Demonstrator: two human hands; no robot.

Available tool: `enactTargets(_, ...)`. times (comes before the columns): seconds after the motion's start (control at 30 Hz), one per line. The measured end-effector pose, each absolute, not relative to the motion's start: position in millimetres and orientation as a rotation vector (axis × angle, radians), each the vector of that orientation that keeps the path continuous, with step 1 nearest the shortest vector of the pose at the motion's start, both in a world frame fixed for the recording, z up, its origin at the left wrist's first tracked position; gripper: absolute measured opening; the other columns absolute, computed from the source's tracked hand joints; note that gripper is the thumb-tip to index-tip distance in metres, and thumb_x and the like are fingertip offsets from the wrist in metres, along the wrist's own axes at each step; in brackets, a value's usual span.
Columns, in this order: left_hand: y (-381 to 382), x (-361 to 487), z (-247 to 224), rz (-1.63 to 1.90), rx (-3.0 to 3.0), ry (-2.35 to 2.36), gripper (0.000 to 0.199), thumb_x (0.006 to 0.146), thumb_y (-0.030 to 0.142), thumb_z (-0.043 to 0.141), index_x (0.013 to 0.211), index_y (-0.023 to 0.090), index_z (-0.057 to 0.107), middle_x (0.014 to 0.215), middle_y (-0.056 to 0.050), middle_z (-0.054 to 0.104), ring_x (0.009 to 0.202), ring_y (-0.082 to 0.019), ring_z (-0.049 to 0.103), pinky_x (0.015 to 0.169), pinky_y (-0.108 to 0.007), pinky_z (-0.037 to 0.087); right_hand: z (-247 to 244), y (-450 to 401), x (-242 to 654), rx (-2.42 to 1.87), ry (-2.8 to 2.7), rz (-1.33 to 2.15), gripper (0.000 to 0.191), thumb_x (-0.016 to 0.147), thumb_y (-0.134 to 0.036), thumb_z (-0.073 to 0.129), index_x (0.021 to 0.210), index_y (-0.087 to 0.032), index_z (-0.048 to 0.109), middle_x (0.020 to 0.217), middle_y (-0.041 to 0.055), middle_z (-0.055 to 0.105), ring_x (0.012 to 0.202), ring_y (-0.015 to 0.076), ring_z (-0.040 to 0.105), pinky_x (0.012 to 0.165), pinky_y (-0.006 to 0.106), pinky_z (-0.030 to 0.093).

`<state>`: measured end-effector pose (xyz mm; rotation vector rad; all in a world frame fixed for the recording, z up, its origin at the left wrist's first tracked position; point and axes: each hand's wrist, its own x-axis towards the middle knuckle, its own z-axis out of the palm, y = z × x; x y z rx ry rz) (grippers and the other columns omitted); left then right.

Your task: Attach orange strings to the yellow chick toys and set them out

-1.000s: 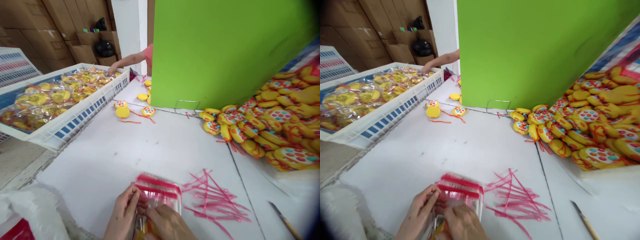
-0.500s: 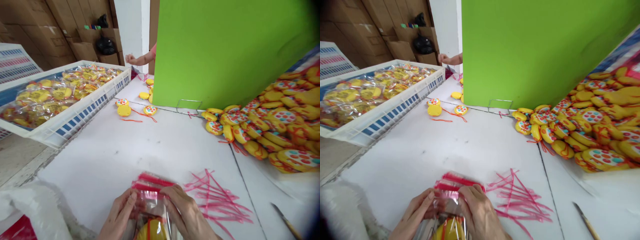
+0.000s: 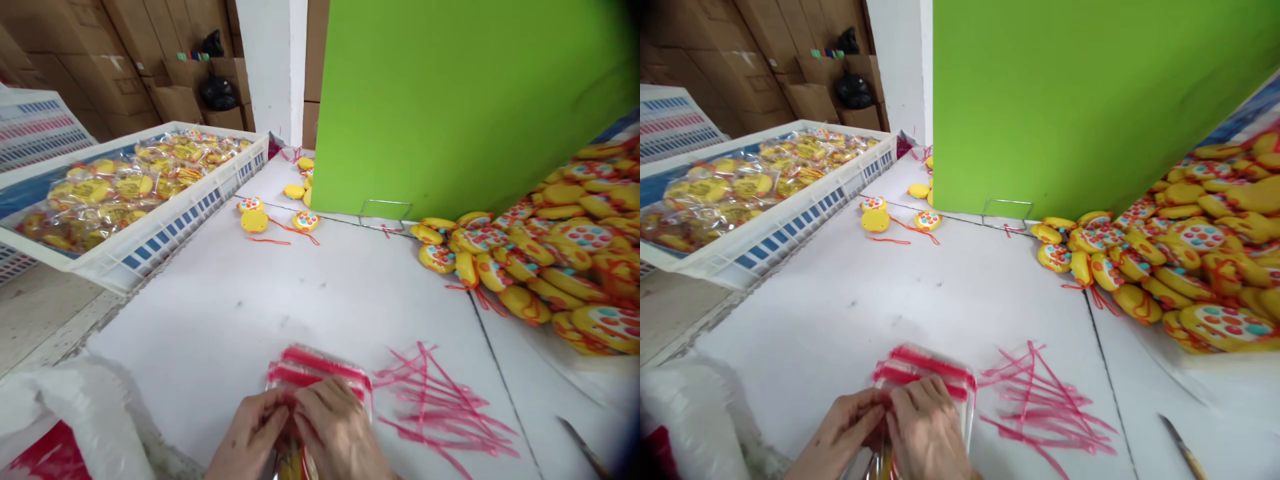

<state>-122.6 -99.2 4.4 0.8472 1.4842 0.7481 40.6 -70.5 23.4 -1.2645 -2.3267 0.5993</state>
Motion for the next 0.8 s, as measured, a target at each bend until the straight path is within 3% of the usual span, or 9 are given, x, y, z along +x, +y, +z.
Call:
enactTargets(0.07, -97.2, -122.0, 6.0, 0.724, 0.961, 1.479, 0.03, 0.076, 0.041, 0.057, 0.095, 0.019, 0.066, 0.099, -0.007, 0.067, 0.093, -0.024, 0.059, 0.079, -0.03, 0.048, 21.7, -71.2, 33.1, -1.306, -2.302, 0.52, 0.012, 0.079, -0.01, 0.051, 0.075, -0.02, 0.058, 0.071, 0.0015, 0.063, 0.065, 0.0179, 0.057, 0.061, 0.028, 0.044)
enactTargets(0.3, -89.2, -106.7, 29.5, 0.585, 1.292, 1.372, 0.028, 0.086, 0.036, 0.044, 0.074, 0.019, 0.062, 0.069, -0.003, 0.063, 0.068, -0.019, 0.057, 0.064, -0.023, 0.043, 25.5, -69.6, 25.9, -1.365, -2.208, 0.386, 0.018, 0.074, -0.007, 0.047, 0.062, -0.019, 0.054, 0.06, 0.0008, 0.06, 0.054, 0.0162, 0.055, 0.053, 0.027, 0.041)
enactTargets(0.43, -90.5, -113.5, 18.8, 0.568, 1.273, 1.314, 0.032, 0.088, 0.043, 0.04, 0.076, 0.02, 0.059, 0.074, -0.004, 0.064, 0.07, -0.018, 0.058, 0.064, -0.022, 0.044, 21.7, -71.3, 76.3, -1.577, -2.012, 0.565, 0.018, 0.08, -0.016, 0.042, 0.074, -0.02, 0.059, 0.069, 0.0022, 0.065, 0.061, 0.0157, 0.061, 0.058, 0.024, 0.046)
enactTargets(0.53, -89.3, -122.6, 7.1, 0.606, 1.187, 1.312, 0.033, 0.087, 0.045, 0.041, 0.076, 0.019, 0.057, 0.075, -0.005, 0.065, 0.07, -0.018, 0.06, 0.064, -0.023, 0.045, 11.1, -83.1, 151.8, -1.963, -1.777, 0.442, 0.019, 0.08, -0.031, 0.045, 0.08, -0.022, 0.061, 0.069, 0.0023, 0.068, 0.055, 0.0159, 0.063, 0.053, 0.023, 0.048)
enactTargets(0.67, -86.2, -128.6, -1.4, 0.626, 1.038, 1.281, 0.032, 0.084, 0.049, 0.046, 0.078, 0.019, 0.055, 0.079, -0.004, 0.067, 0.071, -0.019, 0.062, 0.066, -0.026, 0.049, 1.8, -114.2, 241.8, -2.469, -1.511, 0.31, 0.026, 0.072, -0.048, 0.05, 0.076, -0.026, 0.064, 0.066, 0.0018, 0.069, 0.058, 0.0221, 0.066, 0.047, 0.027, 0.048)
enactTargets(0.8, -84.5, -128.6, -3.7, 0.611, 0.912, 1.26, 0.035, 0.078, 0.053, 0.054, 0.08, 0.018, 0.056, 0.079, -0.005, 0.068, 0.073, -0.02, 0.064, 0.064, -0.027, 0.051, -3.9, -146.1, 265.3, -2.439, -1.63, 0.678, 0.027, 0.069, -0.052, 0.055, 0.065, -0.027, 0.066, 0.051, -0.001, 0.062, 0.048, 0.0181, 0.06, 0.046, 0.024, 0.048)
